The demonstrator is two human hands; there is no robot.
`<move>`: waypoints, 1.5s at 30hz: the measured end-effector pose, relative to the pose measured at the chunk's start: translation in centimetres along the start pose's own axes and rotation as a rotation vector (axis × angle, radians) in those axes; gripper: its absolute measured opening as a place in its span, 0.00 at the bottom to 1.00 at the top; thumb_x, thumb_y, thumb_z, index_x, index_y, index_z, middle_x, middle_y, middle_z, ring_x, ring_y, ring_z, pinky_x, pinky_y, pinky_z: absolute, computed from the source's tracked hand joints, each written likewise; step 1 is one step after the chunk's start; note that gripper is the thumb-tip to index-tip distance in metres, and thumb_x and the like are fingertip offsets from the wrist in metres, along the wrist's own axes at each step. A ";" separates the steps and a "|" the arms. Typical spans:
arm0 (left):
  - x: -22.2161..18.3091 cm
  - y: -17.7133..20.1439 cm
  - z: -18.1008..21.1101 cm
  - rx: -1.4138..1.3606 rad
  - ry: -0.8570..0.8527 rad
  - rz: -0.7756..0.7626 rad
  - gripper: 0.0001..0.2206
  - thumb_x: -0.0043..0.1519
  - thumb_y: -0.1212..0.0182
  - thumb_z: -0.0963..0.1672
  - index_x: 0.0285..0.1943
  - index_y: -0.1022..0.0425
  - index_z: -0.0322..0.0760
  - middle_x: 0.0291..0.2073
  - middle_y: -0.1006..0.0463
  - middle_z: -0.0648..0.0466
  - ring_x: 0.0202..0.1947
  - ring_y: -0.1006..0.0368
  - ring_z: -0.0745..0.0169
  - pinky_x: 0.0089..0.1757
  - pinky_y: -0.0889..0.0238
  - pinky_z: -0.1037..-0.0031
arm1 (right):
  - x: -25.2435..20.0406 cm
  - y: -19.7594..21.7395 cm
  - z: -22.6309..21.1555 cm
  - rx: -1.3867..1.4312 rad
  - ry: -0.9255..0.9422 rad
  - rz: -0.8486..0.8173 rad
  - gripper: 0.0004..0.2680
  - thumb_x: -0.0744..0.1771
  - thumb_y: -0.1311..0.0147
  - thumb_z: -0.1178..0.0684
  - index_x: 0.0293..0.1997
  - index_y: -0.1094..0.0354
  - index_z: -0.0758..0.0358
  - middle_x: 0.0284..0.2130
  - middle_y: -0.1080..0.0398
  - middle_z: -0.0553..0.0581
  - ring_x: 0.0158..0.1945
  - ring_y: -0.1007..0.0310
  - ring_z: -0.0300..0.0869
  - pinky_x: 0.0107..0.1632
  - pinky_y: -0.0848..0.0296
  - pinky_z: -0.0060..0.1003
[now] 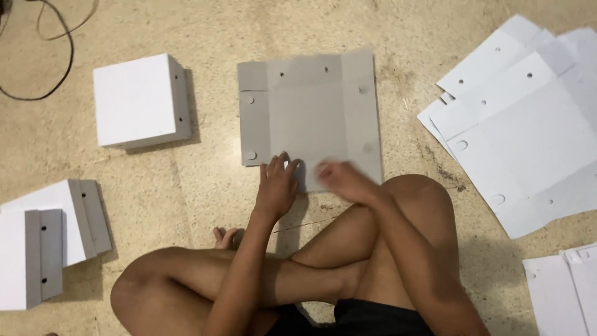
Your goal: Manually folding and assembling cardboard boxes from flat pre-cut templates while sitting on the floor.
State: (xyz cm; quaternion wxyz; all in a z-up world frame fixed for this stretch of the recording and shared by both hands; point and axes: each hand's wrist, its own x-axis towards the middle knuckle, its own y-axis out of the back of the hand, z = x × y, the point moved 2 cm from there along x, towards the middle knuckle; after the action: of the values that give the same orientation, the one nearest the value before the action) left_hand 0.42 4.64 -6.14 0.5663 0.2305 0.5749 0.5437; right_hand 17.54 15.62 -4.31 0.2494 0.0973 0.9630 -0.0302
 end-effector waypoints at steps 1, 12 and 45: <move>-1.0 0.2 -0.4 -0.029 0.010 0.044 0.25 0.63 0.43 0.44 0.70 0.39 0.49 0.70 0.44 0.41 0.72 0.49 0.35 0.66 0.61 0.37 | -0.1 1.3 1.4 -0.215 0.043 0.359 0.17 0.67 0.48 0.51 0.56 0.32 0.78 0.45 0.31 0.76 0.48 0.30 0.61 0.50 0.32 0.54; -1.8 -2.0 -8.0 -0.776 0.025 0.680 0.26 0.53 0.52 0.27 0.63 0.32 0.25 0.51 0.30 0.30 0.60 0.37 0.26 0.63 0.49 0.47 | 1.8 3.1 7.0 -0.643 -0.264 0.863 0.38 0.64 0.42 0.41 0.68 0.60 0.89 0.49 0.49 0.88 0.55 0.48 0.79 0.49 0.44 0.84; 0.5 -3.5 0.2 0.097 -0.208 0.068 0.32 0.65 0.71 0.57 0.81 0.66 0.58 0.80 0.64 0.53 0.79 0.71 0.48 0.67 0.81 0.33 | 7.7 0.8 -1.8 -0.887 0.091 0.665 0.15 0.69 0.62 0.60 0.65 0.43 0.61 0.62 0.47 0.68 0.68 0.47 0.62 0.64 0.43 0.59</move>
State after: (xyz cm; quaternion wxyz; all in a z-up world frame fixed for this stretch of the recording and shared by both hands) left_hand 1.66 4.10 -9.43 0.5921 0.3321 0.5305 0.5076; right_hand 10.28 17.90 -6.50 0.2208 0.2828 0.8106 0.4628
